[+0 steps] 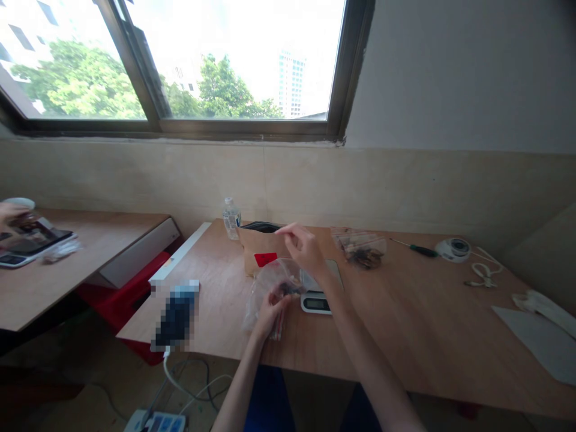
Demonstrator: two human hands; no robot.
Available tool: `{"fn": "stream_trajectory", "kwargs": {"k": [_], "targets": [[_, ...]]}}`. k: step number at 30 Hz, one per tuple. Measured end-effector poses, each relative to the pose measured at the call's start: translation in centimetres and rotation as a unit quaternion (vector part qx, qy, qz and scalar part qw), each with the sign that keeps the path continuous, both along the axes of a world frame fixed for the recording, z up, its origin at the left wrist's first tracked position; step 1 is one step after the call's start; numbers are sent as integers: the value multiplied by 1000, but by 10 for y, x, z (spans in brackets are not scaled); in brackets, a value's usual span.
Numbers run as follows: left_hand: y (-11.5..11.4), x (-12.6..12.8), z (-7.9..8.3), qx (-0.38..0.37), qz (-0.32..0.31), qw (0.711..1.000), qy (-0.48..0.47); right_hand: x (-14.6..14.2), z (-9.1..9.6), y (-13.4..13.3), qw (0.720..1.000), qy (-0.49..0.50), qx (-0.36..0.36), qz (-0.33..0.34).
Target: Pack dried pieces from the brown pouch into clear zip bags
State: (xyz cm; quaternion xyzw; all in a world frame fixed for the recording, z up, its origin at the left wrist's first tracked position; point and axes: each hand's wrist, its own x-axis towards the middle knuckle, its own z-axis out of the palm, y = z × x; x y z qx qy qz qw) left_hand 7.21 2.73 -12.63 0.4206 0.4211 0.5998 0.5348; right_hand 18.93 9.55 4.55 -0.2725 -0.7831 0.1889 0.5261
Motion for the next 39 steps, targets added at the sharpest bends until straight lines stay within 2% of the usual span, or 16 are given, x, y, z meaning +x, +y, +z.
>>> {"fn": "stream_trajectory", "kwargs": {"k": [3,6,11,13,17,20,25,33,39], "targets": [[-3,3,10,4,-4,1000,25,20,-20,-10,993,-29,-115,-1],[-4,5,20,5,-2,999,42,34,-45,-13,980,-94,-178,0],[-5,5,26,21,6,999,47,40,-82,-5,967,-10,-253,14],[-4,5,24,26,11,998,49,42,-90,-2,957,-14,-289,29],[-1,2,18,29,24,997,61,44,-96,-6,938,-87,-323,93],[0,-1,11,26,48,995,83,42,-96,-13,931,-112,-319,140],[1,-4,1,21,74,992,103,33,-101,-21,926,-87,-329,161],[1,-4,1,28,61,994,87,33,-111,-19,895,-39,-420,141],[2,-2,4,27,61,996,54,37,-123,-12,896,43,-427,112]]}}
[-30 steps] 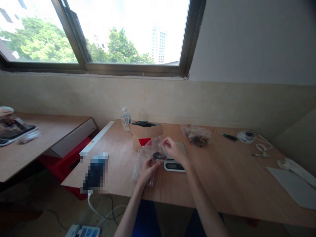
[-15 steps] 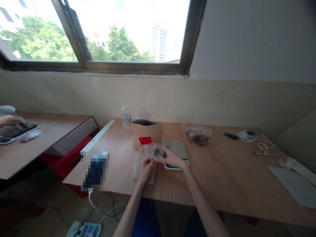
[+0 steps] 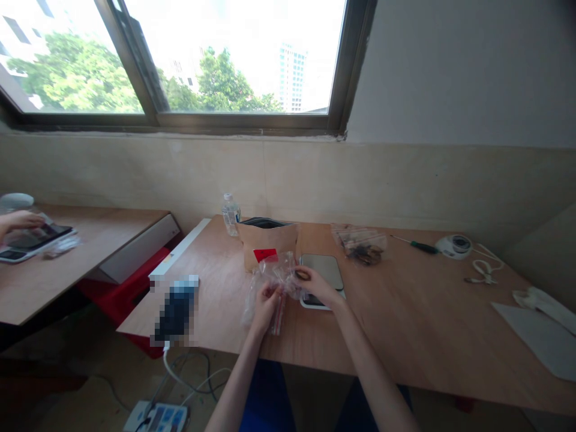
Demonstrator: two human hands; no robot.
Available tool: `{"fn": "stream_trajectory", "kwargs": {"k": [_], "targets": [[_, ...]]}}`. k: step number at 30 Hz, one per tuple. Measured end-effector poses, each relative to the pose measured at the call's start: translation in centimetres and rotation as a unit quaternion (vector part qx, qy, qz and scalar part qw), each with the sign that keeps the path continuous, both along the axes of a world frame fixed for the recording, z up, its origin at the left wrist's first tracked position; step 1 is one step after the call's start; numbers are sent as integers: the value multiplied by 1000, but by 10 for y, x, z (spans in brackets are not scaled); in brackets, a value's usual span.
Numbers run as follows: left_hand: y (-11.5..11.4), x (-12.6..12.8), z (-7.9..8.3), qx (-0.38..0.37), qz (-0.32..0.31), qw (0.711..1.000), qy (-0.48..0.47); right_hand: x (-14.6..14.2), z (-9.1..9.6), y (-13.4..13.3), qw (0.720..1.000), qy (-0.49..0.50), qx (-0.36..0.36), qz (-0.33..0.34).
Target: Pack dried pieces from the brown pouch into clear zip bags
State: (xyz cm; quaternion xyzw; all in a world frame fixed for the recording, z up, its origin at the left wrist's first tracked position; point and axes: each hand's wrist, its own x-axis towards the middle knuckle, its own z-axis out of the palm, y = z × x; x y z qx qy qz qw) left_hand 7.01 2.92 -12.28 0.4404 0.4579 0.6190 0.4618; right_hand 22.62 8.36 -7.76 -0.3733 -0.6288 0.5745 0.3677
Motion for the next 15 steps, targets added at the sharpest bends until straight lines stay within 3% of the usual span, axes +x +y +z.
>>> {"fn": "stream_trajectory", "kwargs": {"k": [15], "targets": [[-4,5,14,-19,-53,997,-46,1,7,-4,1000,-16,-19,-12]]}}
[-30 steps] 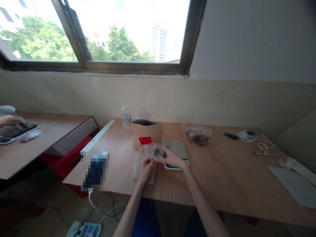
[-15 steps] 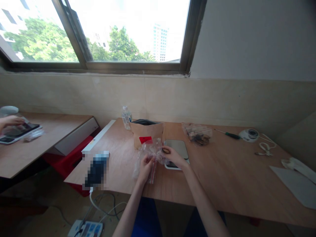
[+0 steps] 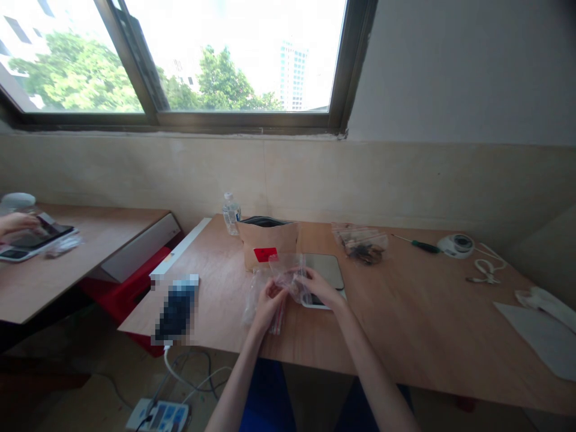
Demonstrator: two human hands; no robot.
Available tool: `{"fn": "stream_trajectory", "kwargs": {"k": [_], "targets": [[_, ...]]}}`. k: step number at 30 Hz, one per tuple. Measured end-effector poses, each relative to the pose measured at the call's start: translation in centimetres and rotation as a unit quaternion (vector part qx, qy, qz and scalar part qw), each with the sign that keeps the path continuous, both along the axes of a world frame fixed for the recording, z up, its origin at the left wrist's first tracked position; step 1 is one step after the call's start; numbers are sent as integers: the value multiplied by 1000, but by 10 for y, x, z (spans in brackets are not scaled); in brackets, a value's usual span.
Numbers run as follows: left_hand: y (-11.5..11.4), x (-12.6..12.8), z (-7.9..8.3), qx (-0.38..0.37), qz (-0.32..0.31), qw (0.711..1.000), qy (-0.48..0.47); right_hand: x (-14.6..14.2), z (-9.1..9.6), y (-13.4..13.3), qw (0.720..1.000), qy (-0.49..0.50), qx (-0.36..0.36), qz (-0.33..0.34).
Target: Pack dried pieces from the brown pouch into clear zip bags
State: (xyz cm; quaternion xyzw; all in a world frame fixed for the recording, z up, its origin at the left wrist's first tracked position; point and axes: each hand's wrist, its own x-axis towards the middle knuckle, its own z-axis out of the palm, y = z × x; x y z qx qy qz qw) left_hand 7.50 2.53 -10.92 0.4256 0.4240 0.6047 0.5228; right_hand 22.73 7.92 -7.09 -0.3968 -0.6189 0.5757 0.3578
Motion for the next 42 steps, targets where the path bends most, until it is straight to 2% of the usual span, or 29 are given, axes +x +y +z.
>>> {"fn": "stream_trajectory", "kwargs": {"k": [4,9,13,24,31,42], "targets": [[0,0,1,3,4,1000,22,-3,4,-5,999,-4,-11,35],[1,-3,-3,10,48,998,26,-3,11,-10,996,-29,0,83],[2,-5,-7,12,66,997,26,-4,11,-11,994,-7,3,112],[2,-3,-8,12,45,999,7,-3,-5,-4,996,67,-26,50],[4,-3,-9,2,40,999,6,1,-4,1,996,76,-37,20],[1,-2,-6,-20,21,999,-32,2,-8,4,998,64,14,-2]]}}
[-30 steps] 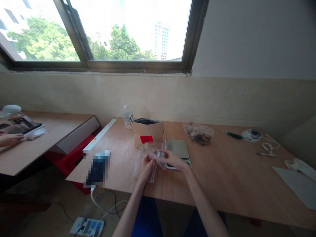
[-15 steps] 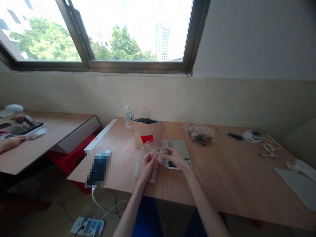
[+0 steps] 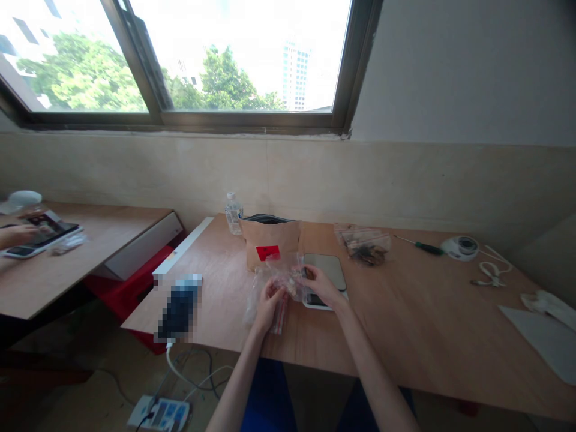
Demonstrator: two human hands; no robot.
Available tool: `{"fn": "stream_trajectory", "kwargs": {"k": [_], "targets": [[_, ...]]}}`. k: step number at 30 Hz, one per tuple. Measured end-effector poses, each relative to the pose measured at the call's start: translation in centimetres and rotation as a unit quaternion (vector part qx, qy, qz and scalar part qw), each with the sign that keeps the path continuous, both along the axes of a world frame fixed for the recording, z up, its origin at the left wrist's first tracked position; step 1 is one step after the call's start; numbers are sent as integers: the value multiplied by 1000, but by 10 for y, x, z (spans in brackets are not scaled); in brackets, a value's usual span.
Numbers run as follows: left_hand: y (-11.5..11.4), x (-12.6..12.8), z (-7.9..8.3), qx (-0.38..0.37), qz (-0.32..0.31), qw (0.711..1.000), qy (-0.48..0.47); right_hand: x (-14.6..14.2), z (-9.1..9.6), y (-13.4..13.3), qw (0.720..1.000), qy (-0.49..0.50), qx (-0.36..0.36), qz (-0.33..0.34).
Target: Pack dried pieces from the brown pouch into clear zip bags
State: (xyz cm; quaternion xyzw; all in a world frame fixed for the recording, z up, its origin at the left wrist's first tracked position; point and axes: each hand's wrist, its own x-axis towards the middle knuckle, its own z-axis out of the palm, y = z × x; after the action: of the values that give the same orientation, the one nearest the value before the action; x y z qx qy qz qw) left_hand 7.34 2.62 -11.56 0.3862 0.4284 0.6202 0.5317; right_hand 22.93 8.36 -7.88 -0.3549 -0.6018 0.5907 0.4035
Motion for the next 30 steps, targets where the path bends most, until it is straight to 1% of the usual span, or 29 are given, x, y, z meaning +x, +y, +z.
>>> {"fn": "stream_trajectory", "kwargs": {"k": [3,7,10,14,16,19,23,27,30], "targets": [[0,0,-3,-7,-10,1000,-13,-2,3,-1,999,-14,23,-20],[1,-1,-6,-17,-7,999,-36,-5,12,-2,996,-35,64,-47],[2,-3,-11,-35,-6,998,-49,-7,16,-4,994,-58,84,-36],[3,-5,-19,-52,2,996,-76,-12,15,-5,991,-73,110,-34],[3,-5,-19,-55,-1,994,-99,-14,14,-5,990,-71,118,-35],[4,-5,-15,-49,-25,989,-140,-18,14,-6,990,-61,123,-29],[4,-6,-9,-33,-35,979,-196,-24,14,-4,994,-25,106,-25],[3,-7,-8,-35,-32,969,-242,-29,7,0,998,44,44,-32],[3,-8,-8,-39,-29,962,-269,-31,3,4,997,73,8,-25]]}}
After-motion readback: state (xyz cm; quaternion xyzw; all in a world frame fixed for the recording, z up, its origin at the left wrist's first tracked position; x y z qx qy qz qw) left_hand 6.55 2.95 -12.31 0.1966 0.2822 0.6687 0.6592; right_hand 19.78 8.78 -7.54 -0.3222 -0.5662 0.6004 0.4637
